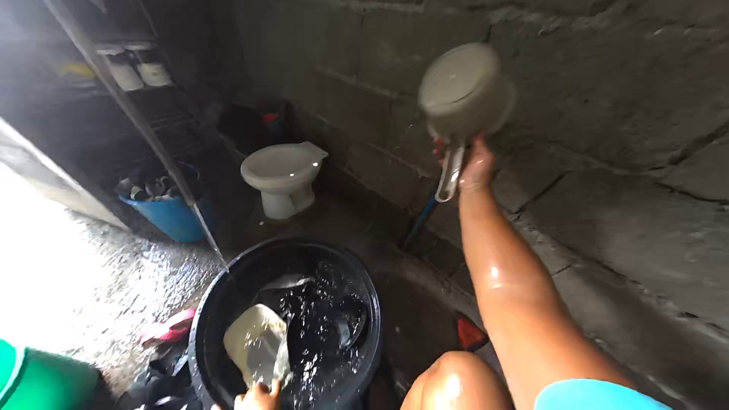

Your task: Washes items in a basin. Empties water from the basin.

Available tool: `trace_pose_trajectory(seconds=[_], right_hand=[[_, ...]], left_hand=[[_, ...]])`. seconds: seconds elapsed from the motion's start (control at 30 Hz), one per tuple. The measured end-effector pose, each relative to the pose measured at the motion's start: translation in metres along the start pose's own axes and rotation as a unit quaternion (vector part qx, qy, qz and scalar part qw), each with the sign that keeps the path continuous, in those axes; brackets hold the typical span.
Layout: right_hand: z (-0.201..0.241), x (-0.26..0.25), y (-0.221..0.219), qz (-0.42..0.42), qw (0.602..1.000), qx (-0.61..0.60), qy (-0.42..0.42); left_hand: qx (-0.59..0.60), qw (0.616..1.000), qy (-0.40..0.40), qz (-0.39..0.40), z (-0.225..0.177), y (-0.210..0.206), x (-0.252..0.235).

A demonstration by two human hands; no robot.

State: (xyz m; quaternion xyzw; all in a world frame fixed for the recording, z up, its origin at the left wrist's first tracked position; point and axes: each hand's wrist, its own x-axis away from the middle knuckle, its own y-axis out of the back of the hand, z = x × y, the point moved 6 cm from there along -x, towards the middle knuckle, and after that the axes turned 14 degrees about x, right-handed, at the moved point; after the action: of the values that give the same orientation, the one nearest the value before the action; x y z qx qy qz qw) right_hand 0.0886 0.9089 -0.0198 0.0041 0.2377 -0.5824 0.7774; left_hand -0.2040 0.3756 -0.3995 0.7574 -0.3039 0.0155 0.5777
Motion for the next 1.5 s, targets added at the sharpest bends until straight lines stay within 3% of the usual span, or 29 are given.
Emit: trace_pose_trajectory(seconds=[0.23, 0.4, 0.5, 0.57, 0.63, 0.67, 0.7, 0.73, 0.8, 0.87, 0.93, 0.97, 1.0, 1.1, 1.27, 1.3, 1.37, 1.43, 1.5], right_hand=[[-0.058, -0.002, 0.065, -0.087, 0.995, -0.031, -0.037], [-0.085, 0.018, 0.068, -0.159, 0.984, -0.039, -0.075], [-0.128, 0.063, 0.049, -0.213, 0.967, -0.082, -0.115], [-0.164, 0.104, 0.008, -0.154, 0.971, -0.11, -0.144], [-0.212, 0.156, -0.049, 0.007, 0.973, -0.037, -0.229], [-0.242, 0.19, -0.077, 0.111, 0.949, 0.049, -0.289], [-0.274, 0.229, -0.101, 0.233, 0.899, 0.142, -0.343], [-0.305, 0.269, -0.12, 0.358, 0.821, 0.226, -0.382], [-0.354, 0.346, -0.139, 0.561, 0.619, 0.391, -0.386], [-0.377, 0.398, -0.143, 0.652, 0.41, 0.52, -0.369], [-0.394, 0.421, -0.138, 0.666, 0.293, 0.592, -0.346], [-0.4, 0.428, -0.134, 0.67, 0.267, 0.608, -0.333], [-0.405, 0.434, -0.13, 0.663, 0.27, 0.618, -0.324], [-0.408, 0.433, -0.121, 0.601, 0.363, 0.638, -0.316], [-0.381, 0.355, -0.155, 0.503, 0.478, 0.638, -0.333], [-0.369, 0.338, -0.169, 0.495, 0.484, 0.648, -0.319], [-0.345, 0.32, -0.207, 0.538, 0.446, 0.671, -0.249], [-0.325, 0.329, -0.246, 0.61, 0.394, 0.669, -0.159], [-0.313, 0.361, -0.28, 0.667, 0.368, 0.642, -0.083]], left_hand=[[0.03, 0.999, 0.034, 0.0, 0.002, 0.003, -0.001], [0.011, 0.999, 0.046, 0.012, 0.001, 0.004, -0.002], [0.01, 0.999, 0.051, 0.016, 0.002, 0.004, -0.004], [0.021, 0.999, 0.047, 0.008, 0.002, 0.004, -0.002], [0.028, 0.999, 0.041, -0.005, 0.002, 0.006, -0.003], [0.029, 0.999, 0.04, -0.006, 0.002, 0.007, -0.003], [0.026, 0.999, 0.041, -0.007, 0.002, 0.006, -0.003], [0.023, 0.999, 0.042, -0.008, 0.002, 0.006, -0.003], [0.023, 0.999, 0.044, -0.007, 0.002, 0.007, -0.004], [0.024, 0.999, 0.045, 0.001, 0.001, 0.007, -0.004], [0.023, 0.999, 0.049, 0.006, 0.002, 0.006, -0.005], [0.026, 0.999, 0.048, 0.004, 0.002, 0.007, -0.005], [0.029, 0.998, 0.048, 0.004, 0.002, 0.008, -0.005], [0.046, 0.998, 0.035, -0.006, 0.002, 0.009, -0.002], [0.041, 0.998, 0.037, -0.002, 0.005, 0.007, -0.005], [0.042, 0.998, 0.039, 0.002, 0.005, 0.007, -0.005], [0.042, 0.998, 0.045, 0.012, 0.004, 0.009, -0.006], [0.043, 0.998, 0.046, 0.018, 0.004, 0.008, -0.005], [0.042, 0.998, 0.044, 0.018, 0.005, 0.009, -0.005]])
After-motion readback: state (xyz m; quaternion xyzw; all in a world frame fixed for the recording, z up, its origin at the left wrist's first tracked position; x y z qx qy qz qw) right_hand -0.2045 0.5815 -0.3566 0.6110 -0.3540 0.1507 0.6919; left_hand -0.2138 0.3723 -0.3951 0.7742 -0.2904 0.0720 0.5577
